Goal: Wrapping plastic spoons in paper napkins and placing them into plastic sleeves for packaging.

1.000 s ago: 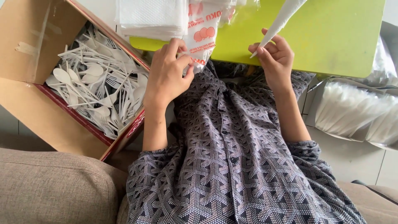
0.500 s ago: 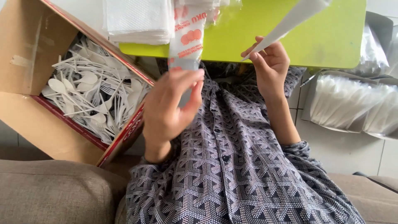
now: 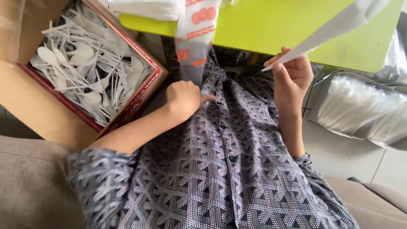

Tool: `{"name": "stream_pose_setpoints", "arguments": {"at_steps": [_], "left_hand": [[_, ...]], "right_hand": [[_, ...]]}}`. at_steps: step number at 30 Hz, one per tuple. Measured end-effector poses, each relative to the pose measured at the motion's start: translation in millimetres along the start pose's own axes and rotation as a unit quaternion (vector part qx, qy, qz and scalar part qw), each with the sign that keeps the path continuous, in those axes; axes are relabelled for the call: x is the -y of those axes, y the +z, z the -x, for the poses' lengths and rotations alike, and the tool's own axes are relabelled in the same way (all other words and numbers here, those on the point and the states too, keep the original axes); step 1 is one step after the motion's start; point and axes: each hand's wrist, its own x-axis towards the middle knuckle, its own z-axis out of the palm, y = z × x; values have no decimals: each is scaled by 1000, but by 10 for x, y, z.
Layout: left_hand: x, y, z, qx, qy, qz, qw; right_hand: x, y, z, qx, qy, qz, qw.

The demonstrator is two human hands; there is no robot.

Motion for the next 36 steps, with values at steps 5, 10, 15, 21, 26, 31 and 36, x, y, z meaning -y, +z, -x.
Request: {"name": "stream_pose_setpoints", "arguments": {"at_steps": [5, 10, 15, 21, 26, 31, 36], "left_hand": [[186, 973, -818, -82, -19, -113, 990], [354, 870, -927, -99, -53, -118, 987], [503, 972, -1250, -262, -44, 23, 964], [530, 1362, -1503, -389, 46, -114, 913], [-5, 525, -438, -241, 159, -63, 955], [-282, -188, 229, -352, 316, 43, 880], [-441, -600, 345, -464, 368, 83, 802]], "right_hand": [[-37, 36, 4, 4, 2, 36, 999], [-19, 109, 28, 1, 2, 42, 999], [-37, 143, 39, -1, 2, 42, 999], [-5, -219, -100, -29, -54, 59, 996], [238, -377, -89, -71, -16, 55, 996], [292, -491, -121, -97, -33, 41, 994], [316, -547, -145, -119, -54, 47, 990]]}}
